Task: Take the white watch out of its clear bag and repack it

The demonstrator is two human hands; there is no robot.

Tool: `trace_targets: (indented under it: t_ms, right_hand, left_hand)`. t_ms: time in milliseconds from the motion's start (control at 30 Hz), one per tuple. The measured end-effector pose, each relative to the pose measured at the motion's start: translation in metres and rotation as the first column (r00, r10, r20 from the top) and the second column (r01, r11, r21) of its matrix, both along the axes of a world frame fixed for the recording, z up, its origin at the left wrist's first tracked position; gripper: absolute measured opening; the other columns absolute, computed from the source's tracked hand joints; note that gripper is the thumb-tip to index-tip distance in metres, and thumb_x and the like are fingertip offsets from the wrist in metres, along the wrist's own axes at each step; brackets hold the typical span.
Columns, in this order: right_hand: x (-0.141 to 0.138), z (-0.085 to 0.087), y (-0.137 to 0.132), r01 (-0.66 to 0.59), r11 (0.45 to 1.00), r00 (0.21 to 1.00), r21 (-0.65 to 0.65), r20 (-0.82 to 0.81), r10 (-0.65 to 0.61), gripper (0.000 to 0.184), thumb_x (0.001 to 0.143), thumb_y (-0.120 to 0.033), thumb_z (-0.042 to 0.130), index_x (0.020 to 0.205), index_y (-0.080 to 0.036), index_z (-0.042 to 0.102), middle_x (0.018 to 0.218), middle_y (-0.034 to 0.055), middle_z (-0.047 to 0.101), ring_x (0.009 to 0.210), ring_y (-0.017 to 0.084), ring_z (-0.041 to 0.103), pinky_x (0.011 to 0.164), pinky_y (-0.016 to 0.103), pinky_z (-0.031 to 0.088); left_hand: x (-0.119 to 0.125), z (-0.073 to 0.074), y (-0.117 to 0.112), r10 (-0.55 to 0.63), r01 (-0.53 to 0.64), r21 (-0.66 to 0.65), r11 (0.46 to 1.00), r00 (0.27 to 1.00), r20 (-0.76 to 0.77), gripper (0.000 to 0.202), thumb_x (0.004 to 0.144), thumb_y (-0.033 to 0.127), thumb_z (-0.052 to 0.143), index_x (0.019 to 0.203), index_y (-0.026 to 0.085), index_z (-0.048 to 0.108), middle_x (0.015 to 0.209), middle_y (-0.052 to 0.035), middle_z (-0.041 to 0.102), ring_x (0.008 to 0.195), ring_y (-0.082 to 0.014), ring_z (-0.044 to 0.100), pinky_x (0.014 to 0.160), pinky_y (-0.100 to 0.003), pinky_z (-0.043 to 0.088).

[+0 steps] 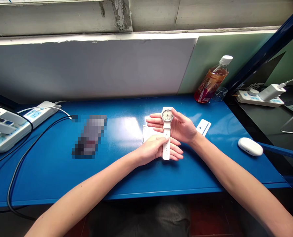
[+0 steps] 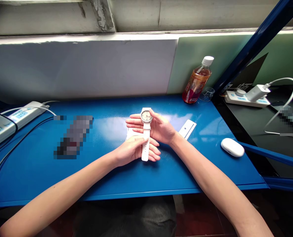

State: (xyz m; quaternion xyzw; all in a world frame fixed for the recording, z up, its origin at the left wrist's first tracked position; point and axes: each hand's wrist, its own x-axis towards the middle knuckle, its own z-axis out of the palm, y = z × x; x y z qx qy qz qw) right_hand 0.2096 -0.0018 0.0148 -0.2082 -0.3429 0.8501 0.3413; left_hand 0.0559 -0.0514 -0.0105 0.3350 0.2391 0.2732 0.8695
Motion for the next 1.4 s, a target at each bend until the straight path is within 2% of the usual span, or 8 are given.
trace_targets:
  t_ms: [333,500,700,967,1100,1233,1400]
  right_hand:
    - [0.001,-0.001,0.001,-0.002,0.999,0.999,0.032,-0.033,0.003,0.064,0.103,-0.049,0.02,0.121,-0.007,0.065,0.13,0.019,0.067,0.124,0.027,0.062,0.113,0.046,0.04]
    - [0.002,0.0,0.003,0.013,0.999,1.0,0.032,0.008,-0.013,0.065,0.103,-0.051,0.02,0.121,-0.007,0.065,0.129,0.0197,0.067,0.123,0.027,0.062,0.112,0.045,0.041]
    - [0.003,0.001,0.005,0.09,0.995,0.995,0.033,0.034,-0.091,0.068,0.104,-0.051,0.014,0.12,-0.008,0.064,0.122,0.0187,0.071,0.117,0.027,0.066,0.111,0.046,0.043]
    - [0.011,0.006,0.007,0.067,0.996,0.997,0.052,0.04,-0.069,0.06,0.102,-0.049,0.02,0.126,-0.012,0.061,0.138,0.0149,0.062,0.127,0.028,0.059,0.114,0.05,0.038]
    - [0.013,0.006,0.006,0.074,0.992,0.995,0.104,0.063,-0.081,0.057,0.103,-0.048,0.024,0.123,-0.013,0.064,0.132,0.0133,0.067,0.128,0.026,0.059,0.115,0.046,0.037]
    - [0.01,0.005,0.005,0.06,0.992,0.997,0.109,0.048,-0.066,0.06,0.105,-0.048,0.019,0.121,-0.012,0.065,0.123,0.0138,0.072,0.124,0.025,0.061,0.114,0.046,0.038]
    - [0.01,0.004,0.005,0.03,0.995,0.999,0.098,0.023,-0.032,0.065,0.103,-0.054,0.02,0.12,-0.011,0.066,0.127,0.0149,0.069,0.127,0.026,0.059,0.115,0.046,0.037]
  left_hand:
    - [0.001,0.001,0.001,0.048,-0.047,0.006,0.999,0.996,-0.07,0.033,0.098,0.035,0.053,0.101,0.007,0.068,0.09,-0.0178,0.074,0.08,-0.0262,0.074,0.071,-0.039,0.061]
    - [0.0,-0.001,0.001,0.059,-0.059,0.003,0.998,0.994,-0.09,0.035,0.095,0.039,0.059,0.101,0.006,0.069,0.094,-0.0196,0.075,0.083,-0.0265,0.075,0.078,-0.04,0.059]
    - [-0.002,0.007,0.003,0.044,-0.043,0.021,0.999,0.997,-0.06,0.041,0.095,0.042,0.06,0.107,0.004,0.07,0.104,-0.0227,0.074,0.092,-0.0281,0.074,0.089,-0.043,0.056]
    - [-0.001,0.008,0.004,0.199,-0.192,0.093,0.977,0.977,-0.078,0.037,0.089,0.04,0.069,0.103,0.006,0.07,0.101,-0.0201,0.075,0.093,-0.0294,0.074,0.088,-0.043,0.056]
    - [-0.001,0.007,0.004,0.183,-0.176,0.093,0.98,0.98,-0.082,0.038,0.089,0.042,0.07,0.105,0.007,0.069,0.102,-0.0197,0.074,0.093,-0.0294,0.074,0.088,-0.043,0.056]
    - [-0.001,0.007,0.003,0.128,-0.124,0.049,0.991,0.988,-0.089,0.039,0.091,0.041,0.068,0.105,0.005,0.068,0.102,-0.0211,0.074,0.091,-0.0288,0.074,0.088,-0.044,0.056]
    - [-0.002,0.007,0.003,0.145,-0.142,0.033,0.989,0.983,-0.111,0.033,0.094,0.035,0.063,0.104,0.004,0.069,0.101,-0.0214,0.074,0.091,-0.0291,0.074,0.087,-0.044,0.056]
